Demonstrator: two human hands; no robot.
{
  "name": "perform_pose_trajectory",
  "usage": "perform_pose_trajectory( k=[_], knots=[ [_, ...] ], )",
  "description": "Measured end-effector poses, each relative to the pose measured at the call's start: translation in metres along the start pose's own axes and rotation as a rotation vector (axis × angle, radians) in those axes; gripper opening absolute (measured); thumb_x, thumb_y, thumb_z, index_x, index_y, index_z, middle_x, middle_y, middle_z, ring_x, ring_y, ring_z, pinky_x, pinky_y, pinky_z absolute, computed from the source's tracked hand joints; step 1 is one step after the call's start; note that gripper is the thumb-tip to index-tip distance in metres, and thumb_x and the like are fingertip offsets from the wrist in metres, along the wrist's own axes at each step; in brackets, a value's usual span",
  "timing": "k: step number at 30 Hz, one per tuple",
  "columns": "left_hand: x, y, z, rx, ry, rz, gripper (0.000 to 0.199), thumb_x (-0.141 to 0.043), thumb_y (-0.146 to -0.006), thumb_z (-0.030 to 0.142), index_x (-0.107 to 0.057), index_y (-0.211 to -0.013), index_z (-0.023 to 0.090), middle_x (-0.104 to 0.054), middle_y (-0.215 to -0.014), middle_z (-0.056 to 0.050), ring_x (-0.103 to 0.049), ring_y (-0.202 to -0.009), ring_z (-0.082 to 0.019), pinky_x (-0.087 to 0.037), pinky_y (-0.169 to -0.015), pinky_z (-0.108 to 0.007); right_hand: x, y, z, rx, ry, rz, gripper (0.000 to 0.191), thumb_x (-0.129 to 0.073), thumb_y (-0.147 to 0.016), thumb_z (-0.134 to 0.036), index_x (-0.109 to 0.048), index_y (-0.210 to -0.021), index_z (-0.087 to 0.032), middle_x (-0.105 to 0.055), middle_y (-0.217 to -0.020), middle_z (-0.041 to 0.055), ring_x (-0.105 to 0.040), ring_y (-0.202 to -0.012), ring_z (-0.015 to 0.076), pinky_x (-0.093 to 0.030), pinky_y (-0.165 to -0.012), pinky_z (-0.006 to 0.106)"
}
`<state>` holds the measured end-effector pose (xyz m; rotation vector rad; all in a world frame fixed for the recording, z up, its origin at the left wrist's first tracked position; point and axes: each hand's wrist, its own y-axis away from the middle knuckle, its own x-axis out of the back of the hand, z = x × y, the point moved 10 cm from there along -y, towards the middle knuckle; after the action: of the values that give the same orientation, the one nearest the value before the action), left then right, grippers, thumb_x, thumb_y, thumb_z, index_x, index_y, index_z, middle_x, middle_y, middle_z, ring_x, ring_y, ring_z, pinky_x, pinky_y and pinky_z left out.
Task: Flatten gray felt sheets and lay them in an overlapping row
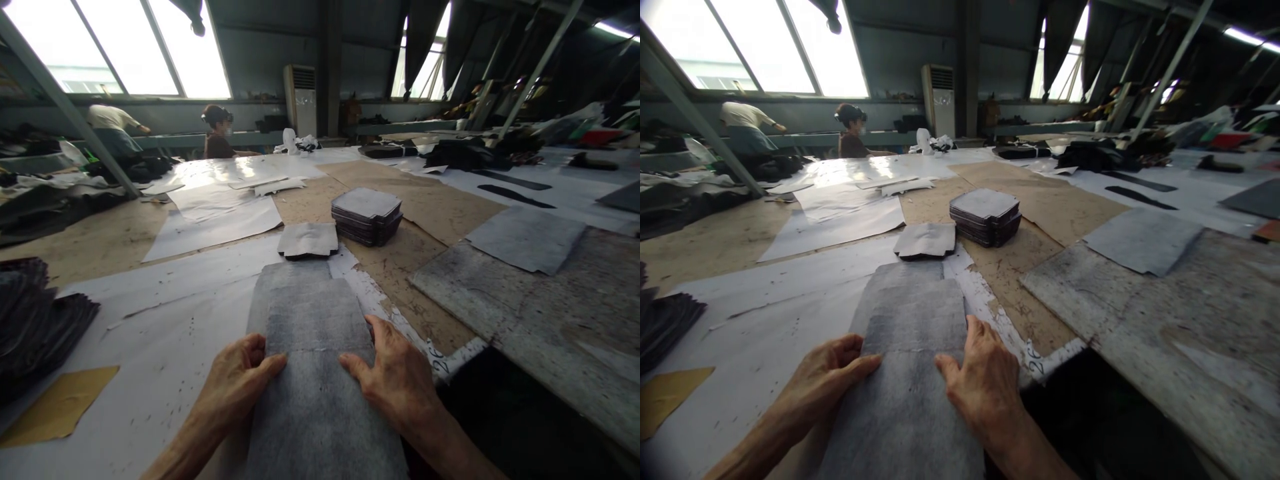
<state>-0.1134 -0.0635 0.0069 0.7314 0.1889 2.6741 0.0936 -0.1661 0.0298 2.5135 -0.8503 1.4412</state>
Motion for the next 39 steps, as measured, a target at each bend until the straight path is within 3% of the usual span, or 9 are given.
perform_pose_trajectory(
  k=[4, 9, 13, 17, 22, 24, 28, 33, 39],
  knots=[
    [0.005, 0.004, 0.016, -0.054, -0.449, 0.063, 0.022, -0.057, -0.067, 0.036, -0.047, -0.056, 0.02, -0.049, -0.049, 0.002, -0.049, -0.051, -0.017, -0.03, -0.05, -0.026, 0.009, -0.013, -0.007, 0.089, 0.06, 0.028, 0.042, -0.068, -0.066, -0.034, -0.059, -0.103, -0.015, -0.063, -0.096, 0.0119, -0.06, -0.087, 0.029, -0.047, -0.074, 0.042],
    [0.012, 0.008, 0.017, -0.053, -0.737, 0.155, 0.029, -0.049, -0.075, 0.044, -0.049, -0.091, 0.019, -0.059, -0.071, -0.002, -0.058, -0.064, -0.022, -0.038, -0.057, -0.032, 0.016, -0.053, -0.025, 0.268, -0.05, 0.035, 0.044, -0.071, -0.064, -0.023, -0.059, -0.105, -0.018, -0.062, -0.106, 0.0085, -0.056, -0.098, 0.0252, -0.045, -0.085, 0.039],
    [0.006, 0.013, 0.042, -0.464, -0.713, 0.27, 0.045, -0.051, -0.074, 0.034, -0.045, -0.116, 0.016, -0.056, -0.11, -0.012, -0.055, -0.095, -0.027, -0.046, -0.073, -0.039, -0.008, -0.08, -0.028, 0.294, -0.149, -0.197, 0.05, -0.074, -0.059, -0.019, -0.06, -0.107, -0.016, -0.063, -0.104, 0.0081, -0.057, -0.095, 0.0228, -0.045, -0.083, 0.034],
    [-0.011, 0.019, 0.051, -0.713, -0.754, 0.215, 0.043, -0.051, -0.073, 0.022, -0.051, -0.115, 0.017, -0.057, -0.114, -0.012, -0.051, -0.102, -0.029, -0.043, -0.085, -0.046, -0.025, -0.089, -0.023, 0.283, -0.184, -0.332, 0.047, -0.073, -0.056, -0.019, -0.062, -0.102, -0.016, -0.062, -0.097, 0.0064, -0.057, -0.09, 0.0209, -0.045, -0.077, 0.03],
    [-0.014, 0.02, 0.053, -0.703, -0.793, 0.183, 0.04, -0.052, -0.073, 0.021, -0.055, -0.112, 0.015, -0.058, -0.111, -0.013, -0.051, -0.098, -0.03, -0.043, -0.08, -0.048, -0.037, -0.092, -0.009, 0.107, -0.28, -0.468, 0.025, -0.07, -0.057, -0.025, -0.062, -0.079, -0.018, -0.059, -0.076, -0.0002, -0.055, -0.071, 0.0156, -0.04, -0.06, 0.024],
    [-0.014, 0.02, 0.054, -0.702, -0.8, 0.182, 0.04, -0.052, -0.073, 0.021, -0.055, -0.112, 0.014, -0.058, -0.111, -0.014, -0.051, -0.097, -0.03, -0.043, -0.079, -0.048, -0.031, -0.092, -0.005, 0.06, -0.255, -0.432, 0.015, -0.067, -0.061, -0.029, -0.057, -0.066, -0.019, -0.054, -0.064, -0.003, -0.05, -0.062, 0.0131, -0.035, -0.055, 0.023],
    [-0.015, 0.02, 0.054, -0.702, -0.797, 0.18, 0.04, -0.051, -0.073, 0.02, -0.056, -0.112, 0.015, -0.058, -0.111, -0.013, -0.051, -0.098, -0.029, -0.043, -0.08, -0.048, -0.006, -0.089, -0.015, 0.137, -0.02, -0.203, 0.027, -0.064, -0.063, -0.033, -0.046, -0.051, -0.018, -0.052, -0.066, -0.0012, -0.046, -0.064, 0.0131, -0.029, -0.054, 0.024],
    [-0.015, 0.021, 0.054, -0.709, -0.808, 0.186, 0.04, -0.051, -0.073, 0.02, -0.055, -0.112, 0.016, -0.058, -0.111, -0.013, -0.052, -0.097, -0.029, -0.043, -0.079, -0.048, -0.026, -0.08, -0.012, 0.053, -0.025, -0.324, 0.034, -0.056, -0.071, -0.028, -0.033, -0.048, -0.019, -0.036, -0.049, -0.0043, -0.034, -0.049, 0.0097, -0.021, -0.047, 0.024],
    [-0.016, 0.023, 0.054, -0.73, -0.833, 0.207, 0.043, -0.05, -0.075, 0.02, -0.052, -0.117, 0.015, -0.058, -0.112, -0.014, -0.052, -0.098, -0.029, -0.043, -0.079, -0.047, -0.035, -0.084, -0.008, -0.026, -0.066, -0.335, 0.032, -0.055, -0.069, -0.019, -0.033, -0.046, -0.019, -0.032, -0.047, -0.0049, -0.033, -0.047, 0.0092, -0.02, -0.046, 0.024]
  ],
)
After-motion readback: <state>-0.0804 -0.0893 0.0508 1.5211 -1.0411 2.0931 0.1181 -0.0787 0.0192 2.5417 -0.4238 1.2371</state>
